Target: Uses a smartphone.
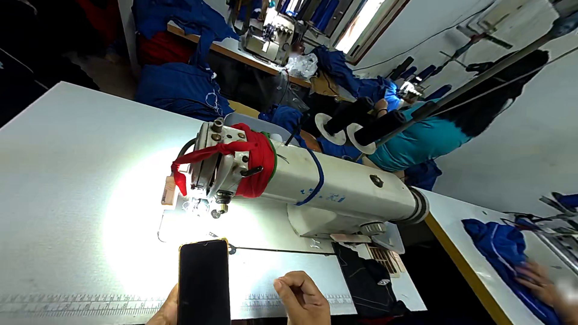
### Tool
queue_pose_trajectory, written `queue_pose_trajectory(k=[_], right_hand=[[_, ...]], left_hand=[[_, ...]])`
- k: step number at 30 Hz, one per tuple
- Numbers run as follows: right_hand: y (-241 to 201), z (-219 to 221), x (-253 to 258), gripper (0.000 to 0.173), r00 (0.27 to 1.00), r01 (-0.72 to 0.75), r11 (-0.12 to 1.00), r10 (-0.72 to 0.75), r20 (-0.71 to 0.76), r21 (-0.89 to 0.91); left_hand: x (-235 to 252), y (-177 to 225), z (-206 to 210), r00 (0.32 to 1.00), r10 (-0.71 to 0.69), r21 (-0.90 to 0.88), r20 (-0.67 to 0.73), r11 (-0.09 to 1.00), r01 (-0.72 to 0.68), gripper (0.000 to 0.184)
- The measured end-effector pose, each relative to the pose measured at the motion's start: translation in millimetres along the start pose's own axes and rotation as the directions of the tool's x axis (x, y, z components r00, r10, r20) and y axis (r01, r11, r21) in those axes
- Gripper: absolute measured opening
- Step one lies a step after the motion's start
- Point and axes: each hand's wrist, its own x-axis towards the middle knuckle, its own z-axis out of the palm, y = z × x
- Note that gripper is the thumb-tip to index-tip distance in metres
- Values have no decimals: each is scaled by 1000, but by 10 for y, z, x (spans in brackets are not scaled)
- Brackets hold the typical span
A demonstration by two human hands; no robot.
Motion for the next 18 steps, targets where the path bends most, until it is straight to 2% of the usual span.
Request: queue_pose_trajectory(k=[3, 5, 8, 10, 11, 13, 14, 15, 16, 18], right_hand=[[-4, -6, -10, 14, 999, 23, 991, -29, -44, -133], [-2, -28, -23, 7, 996, 32, 982, -46, -73, -184], [5, -37, -48, 24, 993, 31, 973, -55, -100, -228], [18, -28, -61, 18, 996, 32, 965, -52, -68, -260], [19, -28, -68, 10, 999, 32, 964, -42, -30, -265], [5, -24, -78, 30, 999, 17, 965, -4, 50, -260], [-14, -13, -83, 27, 998, 13, 969, 0, 55, -245], [-36, 4, -90, 14, 999, 19, 976, -9, 48, -218], [-61, 23, -104, 9, 998, 23, 982, -13, 57, -188], [-101, 72, -144, 18, 992, 17, 994, -3, 124, -112]], left_hand=[[-1, 3, 13, 1000, 4, -26, 3, 1000, -4, 68], [-3, 3, 21, 1000, 5, -30, 5, 1000, -4, 66], [3, 5, 44, 1000, -3, -33, 0, 999, 3, 64], [6, 1, 54, 1000, -6, -27, -7, 1000, 6, 65], [6, -5, 57, 1000, -8, -25, -11, 1000, 7, 65], [5, -19, 55, 1000, -8, -33, -3, 999, 8, 65], [9, -24, 56, 1000, -6, -39, -3, 999, 6, 65], [14, -24, 66, 1000, -4, -37, -5, 999, 4, 65], [15, -23, 79, 1000, -3, -34, -9, 999, 3, 65], [18, -30, 86, 1000, 1, -39, -2, 999, -1, 65]])
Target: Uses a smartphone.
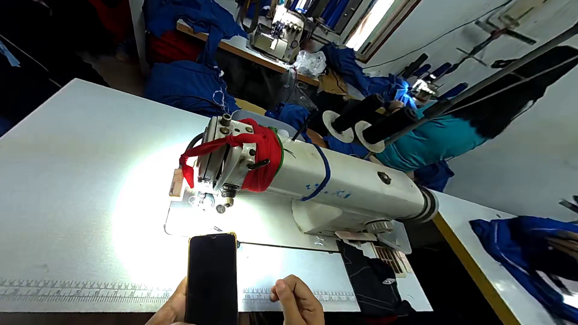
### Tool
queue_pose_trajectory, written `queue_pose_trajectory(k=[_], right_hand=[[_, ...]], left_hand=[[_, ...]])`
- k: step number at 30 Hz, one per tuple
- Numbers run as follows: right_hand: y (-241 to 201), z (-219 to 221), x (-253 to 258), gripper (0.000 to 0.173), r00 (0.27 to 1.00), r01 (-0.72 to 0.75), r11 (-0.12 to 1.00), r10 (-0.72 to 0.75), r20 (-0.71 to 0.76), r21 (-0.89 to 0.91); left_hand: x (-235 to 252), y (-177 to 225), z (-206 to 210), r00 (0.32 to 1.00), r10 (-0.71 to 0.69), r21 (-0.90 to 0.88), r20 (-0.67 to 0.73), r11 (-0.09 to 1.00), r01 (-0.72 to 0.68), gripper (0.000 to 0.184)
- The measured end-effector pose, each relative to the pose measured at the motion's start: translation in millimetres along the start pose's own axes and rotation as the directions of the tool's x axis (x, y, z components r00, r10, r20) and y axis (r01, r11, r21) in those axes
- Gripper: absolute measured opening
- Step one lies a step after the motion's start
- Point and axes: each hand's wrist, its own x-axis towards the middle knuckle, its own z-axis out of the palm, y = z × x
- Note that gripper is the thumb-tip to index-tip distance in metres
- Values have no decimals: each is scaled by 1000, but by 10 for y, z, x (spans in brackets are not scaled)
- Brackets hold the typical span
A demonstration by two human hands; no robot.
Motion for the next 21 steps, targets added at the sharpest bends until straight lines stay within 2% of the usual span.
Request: queue_pose_trajectory(k=[1, 4, 6, 15, 21], right_hand=[[-24, 36, -24, 17, 998, -7, 999, 4, 57, 38], [-139, 199, -125, 35, 971, -29, 998, 15, 240, 57], [-205, 315, -207, 40, 956, -32, 997, 11, 292, 69], [-268, 446, -238, 43, 941, -164, 980, 120, 317, 115], [-250, 457, -242, 42, 930, -203, 964, 135, 343, 171]], left_hand=[[6, -7, 0, 1000, 6, -11, 2, 1000, -6, 64], [19, -17, 14, 999, 30, -15, -13, 999, -30, 63], [20, -16, 17, 999, 46, -13, -28, 999, -47, 62], [-13, 29, 48, 995, 53, 44, -78, 998, -50, 67], [-32, 37, 36, 996, 40, 43, -77, 998, -37, 68]])
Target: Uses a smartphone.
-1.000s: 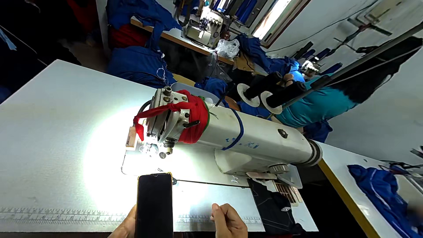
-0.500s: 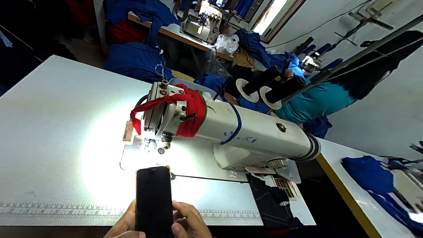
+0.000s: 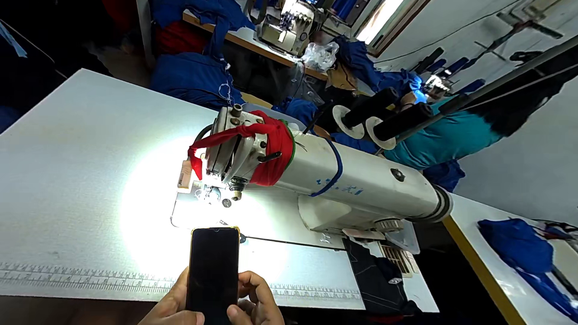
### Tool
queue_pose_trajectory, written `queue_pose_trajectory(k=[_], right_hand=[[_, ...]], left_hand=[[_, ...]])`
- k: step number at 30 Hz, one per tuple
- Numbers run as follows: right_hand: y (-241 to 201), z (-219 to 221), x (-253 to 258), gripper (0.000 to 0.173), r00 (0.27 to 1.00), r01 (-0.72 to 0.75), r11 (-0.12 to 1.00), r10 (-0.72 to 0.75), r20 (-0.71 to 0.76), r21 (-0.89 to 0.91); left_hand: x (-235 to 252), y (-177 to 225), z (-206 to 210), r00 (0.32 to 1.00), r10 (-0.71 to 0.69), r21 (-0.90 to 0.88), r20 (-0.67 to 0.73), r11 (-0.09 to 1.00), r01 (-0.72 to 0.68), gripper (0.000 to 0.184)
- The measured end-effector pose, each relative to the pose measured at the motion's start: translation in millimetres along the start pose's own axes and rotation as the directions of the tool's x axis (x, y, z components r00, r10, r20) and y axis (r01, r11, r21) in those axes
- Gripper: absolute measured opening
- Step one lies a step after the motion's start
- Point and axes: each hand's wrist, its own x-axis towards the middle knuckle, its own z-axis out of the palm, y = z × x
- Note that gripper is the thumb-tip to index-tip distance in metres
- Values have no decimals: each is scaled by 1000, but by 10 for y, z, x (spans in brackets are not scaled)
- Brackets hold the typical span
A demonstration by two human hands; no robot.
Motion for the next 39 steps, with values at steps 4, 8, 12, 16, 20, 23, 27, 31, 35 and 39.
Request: queue_pose_trajectory(k=[4, 8, 12, 16, 20, 23, 27, 31, 35, 39], right_hand=[[20, -41, 9, 52, 998, -24, 991, 16, 61, 134], [43, -65, 15, 93, 981, -91, 968, 47, 188, 235], [66, -59, 26, 98, 965, -42, 970, -23, 259, 241], [54, -41, 28, 98, 965, -25, 973, -36, 259, 228], [32, 1, 47, 80, 993, -8, 990, -9, 121, 143], [3, 23, 100, 54, 1000, 14, 987, -16, 9, 161], [14, -5, 135, 49, 999, 36, 982, -42, 29, 187], [34, -17, 116, 55, 994, 43, 979, -61, 86, 199], [11, -37, 99, 62, 992, 20, 981, -43, 119, 191], [21, -46, 86, 67, 990, 28, 981, -55, 134, 194]], left_hand=[[28, -25, -63, 999, 17, -7, 43, 1000, -17, 65], [47, -44, -48, 998, 46, -3, 39, 999, -46, 67], [62, -81, -36, 996, 66, -1, 55, 998, -66, 68], [65, -59, -13, 996, 52, -4, 68, 999, -52, 67], [63, -61, -7, 996, 31, 17, 84, 999, -32, 66], [62, -57, 35, 998, 15, 33, 63, 999, -17, 63], [54, -56, 69, 1000, -7, 96, -24, 995, 10, 52], [40, -64, 91, 994, -22, 74, -107, 997, 30, 41], [38, -75, 89, 991, -31, 60, -129, 997, 39, 38], [38, -95, 96, 989, -26, 58, -143, 998, 35, 36]])
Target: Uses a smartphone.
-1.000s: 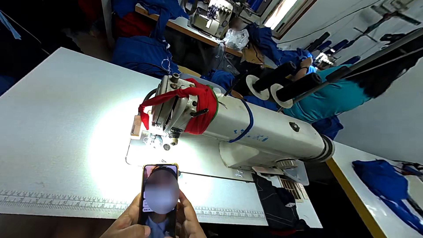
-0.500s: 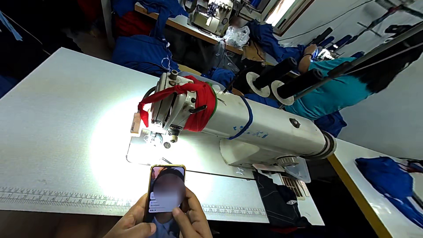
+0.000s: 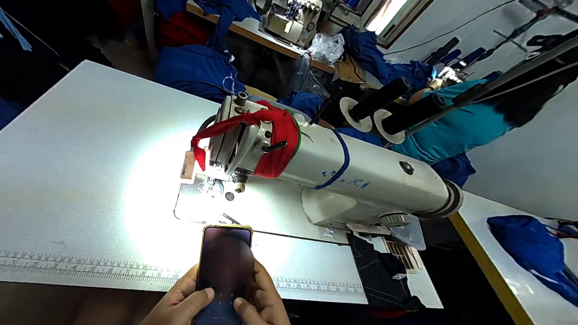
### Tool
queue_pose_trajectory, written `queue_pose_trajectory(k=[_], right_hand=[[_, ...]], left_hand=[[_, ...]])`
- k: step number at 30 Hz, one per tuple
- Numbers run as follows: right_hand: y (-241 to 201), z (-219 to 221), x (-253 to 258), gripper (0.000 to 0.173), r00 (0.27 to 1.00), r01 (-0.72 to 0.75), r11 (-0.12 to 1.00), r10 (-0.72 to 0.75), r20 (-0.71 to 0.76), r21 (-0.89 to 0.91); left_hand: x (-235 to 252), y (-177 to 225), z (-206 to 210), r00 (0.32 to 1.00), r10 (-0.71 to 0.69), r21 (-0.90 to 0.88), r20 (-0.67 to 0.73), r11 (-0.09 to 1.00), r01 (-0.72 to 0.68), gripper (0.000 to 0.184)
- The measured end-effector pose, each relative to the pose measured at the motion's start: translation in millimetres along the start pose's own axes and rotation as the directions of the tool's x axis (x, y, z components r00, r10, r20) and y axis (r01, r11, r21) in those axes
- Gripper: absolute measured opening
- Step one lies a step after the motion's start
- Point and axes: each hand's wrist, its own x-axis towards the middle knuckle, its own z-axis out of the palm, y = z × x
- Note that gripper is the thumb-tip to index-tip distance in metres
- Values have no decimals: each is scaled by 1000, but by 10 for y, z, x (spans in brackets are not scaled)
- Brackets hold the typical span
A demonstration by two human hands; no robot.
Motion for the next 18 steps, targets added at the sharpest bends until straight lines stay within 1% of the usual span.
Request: queue_pose_trajectory(k=[3, 5, 9, 12, 14, 16, 18], right_hand=[[5, 25, -10, 68, 1000, -3, 1000, 4, -23, 23], [14, 65, -12, 67, 998, 3, 1000, -1, -68, 22], [59, 154, -15, 65, 983, 19, 1000, -21, -182, -16], [57, 211, -26, 65, 968, 0, 1000, 2, -252, 8], [59, 244, -32, 64, 956, -11, 1000, 13, -293, 7], [61, 222, -30, 63, 964, -7, 1000, 12, -264, 20], [61, 150, -26, 64, 986, 4, 998, 6, -167, 58]], left_hand=[[-1, -3, 13, 1000, 7, 34, -20, 999, -6, 34], [1, -10, 20, 999, 10, 60, -35, 998, -8, 32], [1, -12, 5, 1000, 9, 61, 27, 998, -10, 35], [-3, -4, -2, 996, 10, 50, 86, 999, -14, 40], [-5, -5, 9, 995, 8, 62, 99, 998, -15, 43], [-9, 2, 15, 996, 10, 74, 93, 997, -17, 43], [-12, 12, 3, 996, 13, 65, 86, 998, -19, 43]])
